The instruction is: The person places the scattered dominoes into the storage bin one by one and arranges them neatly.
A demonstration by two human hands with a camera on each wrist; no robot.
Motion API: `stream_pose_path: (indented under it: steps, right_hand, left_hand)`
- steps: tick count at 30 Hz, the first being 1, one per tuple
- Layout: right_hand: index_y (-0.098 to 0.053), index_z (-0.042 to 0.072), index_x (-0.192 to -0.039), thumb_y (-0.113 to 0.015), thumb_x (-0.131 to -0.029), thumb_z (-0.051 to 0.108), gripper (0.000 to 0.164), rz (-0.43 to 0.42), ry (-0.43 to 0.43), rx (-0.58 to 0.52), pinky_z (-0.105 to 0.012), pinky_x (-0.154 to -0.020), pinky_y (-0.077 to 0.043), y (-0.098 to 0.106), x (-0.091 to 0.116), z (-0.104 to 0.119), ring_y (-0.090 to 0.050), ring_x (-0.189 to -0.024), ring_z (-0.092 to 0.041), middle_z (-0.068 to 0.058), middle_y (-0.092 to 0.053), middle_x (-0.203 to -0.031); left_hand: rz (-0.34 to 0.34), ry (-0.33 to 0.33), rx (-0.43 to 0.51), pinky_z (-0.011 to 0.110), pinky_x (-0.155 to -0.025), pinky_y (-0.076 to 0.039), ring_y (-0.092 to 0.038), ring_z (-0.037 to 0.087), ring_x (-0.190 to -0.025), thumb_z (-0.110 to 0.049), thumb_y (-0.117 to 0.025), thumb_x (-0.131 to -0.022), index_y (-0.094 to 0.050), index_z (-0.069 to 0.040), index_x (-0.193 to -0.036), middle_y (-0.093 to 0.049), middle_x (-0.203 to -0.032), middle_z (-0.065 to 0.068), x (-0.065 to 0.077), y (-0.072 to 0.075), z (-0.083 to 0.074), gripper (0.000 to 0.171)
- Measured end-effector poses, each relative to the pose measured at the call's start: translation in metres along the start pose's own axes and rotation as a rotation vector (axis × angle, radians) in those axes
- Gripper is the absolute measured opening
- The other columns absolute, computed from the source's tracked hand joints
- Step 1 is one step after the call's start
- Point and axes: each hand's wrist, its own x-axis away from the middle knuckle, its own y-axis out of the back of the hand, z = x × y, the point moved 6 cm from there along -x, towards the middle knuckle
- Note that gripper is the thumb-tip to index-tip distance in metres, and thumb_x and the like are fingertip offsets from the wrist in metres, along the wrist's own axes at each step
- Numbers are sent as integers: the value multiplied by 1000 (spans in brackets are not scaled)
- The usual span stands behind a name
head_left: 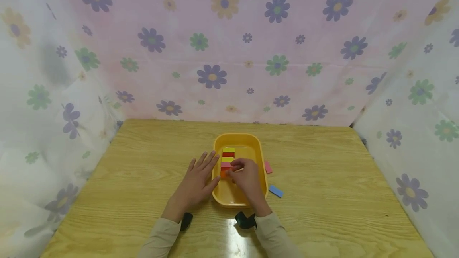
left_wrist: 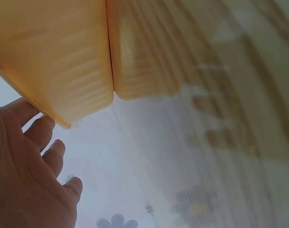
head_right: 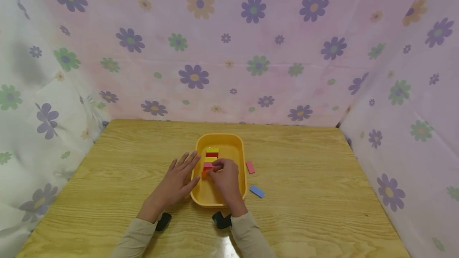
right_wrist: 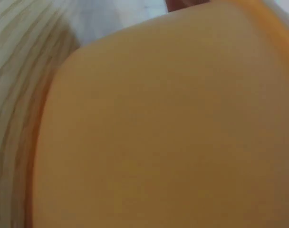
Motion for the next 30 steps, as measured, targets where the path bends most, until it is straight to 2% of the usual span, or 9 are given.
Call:
stream_pose_path:
  steps: [5, 10, 18, 30]
  right_hand:
    - [-70, -8, -110, -85, -78, 5, 37, 22, -66, 147, -29, -61, -59, -2, 0, -5, -65, -66, -16, -11, -72, -85]
    - [-66, -8, -111, -88, -76, 10, 45, 4, -94, 256, -31, -65, -58, -1, 0, -7, -64, -69, -18, -10, -70, -81]
    - [-64, -9, -111, -88, -76, 10, 47, -15, -76, 306, -32, -61, -55, -4, 0, -6, -63, -66, -19, -10, -69, -77]
    - [-63, -9, -110, -91, -73, 10, 50, 2, -108, 382, -35, -66, -55, -4, -9, -7, -60, -68, -21, -13, -66, -84]
  left_hand:
    - [25, 24, 3, 64, -123, -16, -21, 33, -156, -40, -55, -104, -36, -12, -159, -27, -168, 4, -1, 1, 0, 65]
    - [36, 36, 0, 63, -123, -16, -20, 31, -156, -42, -54, -104, -36, -14, -160, -25, -168, 2, -1, 2, 0, 66]
    - [33, 35, 3, 64, -123, -16, -21, 34, -156, -41, -56, -103, -36, -13, -159, -26, -168, 3, 0, -1, 1, 67]
    - [20, 17, 30, 64, -122, -15, -22, 35, -155, -39, -57, -103, -35, -12, -160, -27, -168, 5, 0, -2, 2, 67]
